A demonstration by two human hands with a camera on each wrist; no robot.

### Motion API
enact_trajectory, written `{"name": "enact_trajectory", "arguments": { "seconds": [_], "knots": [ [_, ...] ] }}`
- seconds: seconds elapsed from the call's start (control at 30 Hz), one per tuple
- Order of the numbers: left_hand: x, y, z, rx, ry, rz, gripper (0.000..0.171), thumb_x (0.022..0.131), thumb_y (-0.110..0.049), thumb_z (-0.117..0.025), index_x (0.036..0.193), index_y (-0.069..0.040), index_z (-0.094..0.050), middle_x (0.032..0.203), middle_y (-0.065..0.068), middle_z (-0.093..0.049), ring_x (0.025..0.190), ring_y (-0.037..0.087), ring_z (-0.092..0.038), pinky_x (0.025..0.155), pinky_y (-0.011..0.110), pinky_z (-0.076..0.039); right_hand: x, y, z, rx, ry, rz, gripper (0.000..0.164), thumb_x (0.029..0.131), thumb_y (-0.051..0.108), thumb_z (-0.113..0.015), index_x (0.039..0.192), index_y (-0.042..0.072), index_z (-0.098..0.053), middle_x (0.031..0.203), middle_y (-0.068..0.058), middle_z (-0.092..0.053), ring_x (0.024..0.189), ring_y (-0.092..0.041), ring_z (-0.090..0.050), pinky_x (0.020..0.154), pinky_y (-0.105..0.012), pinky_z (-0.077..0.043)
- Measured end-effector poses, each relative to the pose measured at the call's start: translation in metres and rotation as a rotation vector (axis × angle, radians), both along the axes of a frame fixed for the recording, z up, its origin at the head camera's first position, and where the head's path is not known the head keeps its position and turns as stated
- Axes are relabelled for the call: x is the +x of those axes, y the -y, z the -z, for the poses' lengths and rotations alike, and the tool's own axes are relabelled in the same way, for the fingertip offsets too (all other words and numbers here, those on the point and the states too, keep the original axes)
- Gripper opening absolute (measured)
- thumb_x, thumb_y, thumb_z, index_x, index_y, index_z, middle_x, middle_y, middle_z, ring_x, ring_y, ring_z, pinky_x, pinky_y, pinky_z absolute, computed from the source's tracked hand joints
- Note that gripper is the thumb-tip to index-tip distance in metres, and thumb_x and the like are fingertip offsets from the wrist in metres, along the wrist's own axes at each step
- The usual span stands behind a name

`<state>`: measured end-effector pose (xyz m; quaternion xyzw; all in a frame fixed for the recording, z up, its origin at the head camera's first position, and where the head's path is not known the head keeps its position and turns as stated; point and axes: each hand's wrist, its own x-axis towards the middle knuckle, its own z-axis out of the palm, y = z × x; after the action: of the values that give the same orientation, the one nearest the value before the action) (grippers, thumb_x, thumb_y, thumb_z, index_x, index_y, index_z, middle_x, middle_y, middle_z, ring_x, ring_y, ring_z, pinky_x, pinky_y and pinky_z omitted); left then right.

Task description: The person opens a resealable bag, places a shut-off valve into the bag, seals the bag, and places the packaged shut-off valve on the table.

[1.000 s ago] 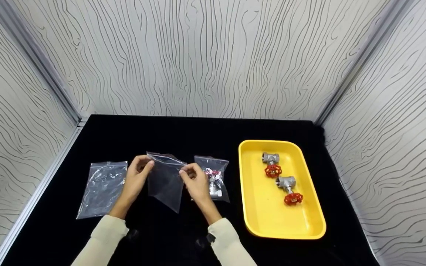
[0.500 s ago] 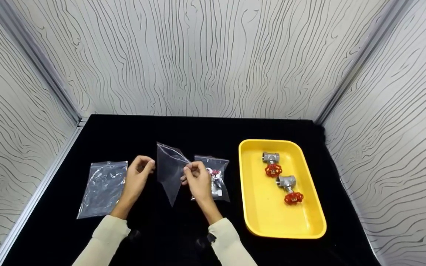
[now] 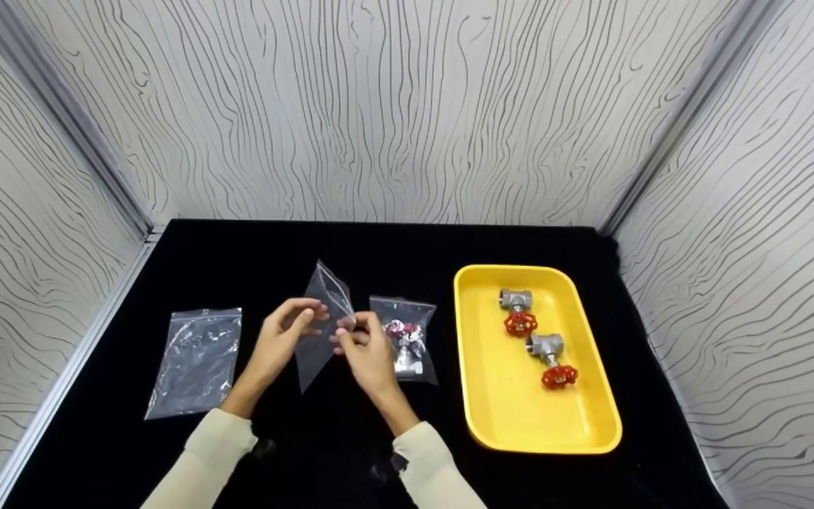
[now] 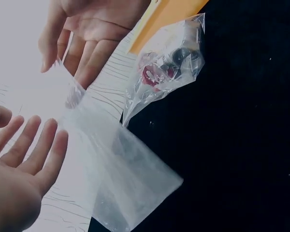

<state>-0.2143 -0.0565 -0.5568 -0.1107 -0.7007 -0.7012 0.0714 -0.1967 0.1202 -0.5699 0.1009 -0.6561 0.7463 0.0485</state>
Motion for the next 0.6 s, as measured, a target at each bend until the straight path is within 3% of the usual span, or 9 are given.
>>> {"name": "enact_trajectory", "arguments": {
  "seconds": [0.13, 0.3, 0.5, 0.6],
  "knots": [
    [0.0, -0.002, 0.0, 0.02, 0.011, 0.025, 0.023, 0.109, -0.01, -0.059, 0.122, 0.007, -0.068, 0.12, 0.027, -0.072, 0.113, 0.039, -0.073, 0.089, 0.045, -0.065, 0.002, 0.0, 0.002, 0.003, 0.0, -0.03, 0.027, 0.1, -0.008, -0.064, 0.122, -0.015, -0.049, 0.126, -0.037, -0.062, 0.096, -0.019, -0.078, 0.08, -0.031, -0.066],
    [0.0, -0.006, -0.002, 0.01, 0.024, 0.029, 0.021, 0.109, -0.01, -0.059, 0.118, 0.005, -0.07, 0.115, 0.024, -0.073, 0.108, 0.029, -0.073, 0.092, 0.054, -0.063, 0.006, 0.0, 0.004, 0.048, 0.002, -0.044, 0.031, 0.098, -0.008, -0.067, 0.123, -0.014, -0.051, 0.128, -0.036, -0.061, 0.097, -0.014, -0.073, 0.081, -0.026, -0.064],
    [0.0, -0.009, -0.005, 0.009, 0.043, 0.02, 0.022, 0.11, -0.013, -0.059, 0.118, 0.006, -0.068, 0.112, 0.022, -0.074, 0.101, 0.019, -0.073, 0.086, 0.041, -0.065, 0.008, -0.001, 0.008, 0.113, -0.04, -0.051, 0.033, 0.095, -0.009, -0.071, 0.123, -0.012, -0.055, 0.124, -0.032, -0.063, 0.099, -0.011, -0.07, 0.082, -0.022, -0.061],
    [-0.001, -0.011, -0.008, 0.001, 0.065, 0.008, 0.023, 0.109, -0.015, -0.061, 0.117, 0.005, -0.067, 0.109, 0.02, -0.074, 0.098, 0.02, -0.073, 0.085, 0.043, -0.065, 0.008, -0.001, 0.01, 0.139, -0.068, -0.054, 0.034, 0.094, -0.007, -0.073, 0.123, -0.011, -0.056, 0.123, -0.031, -0.063, 0.103, -0.018, -0.072, 0.085, -0.023, -0.062]
  ]
}}
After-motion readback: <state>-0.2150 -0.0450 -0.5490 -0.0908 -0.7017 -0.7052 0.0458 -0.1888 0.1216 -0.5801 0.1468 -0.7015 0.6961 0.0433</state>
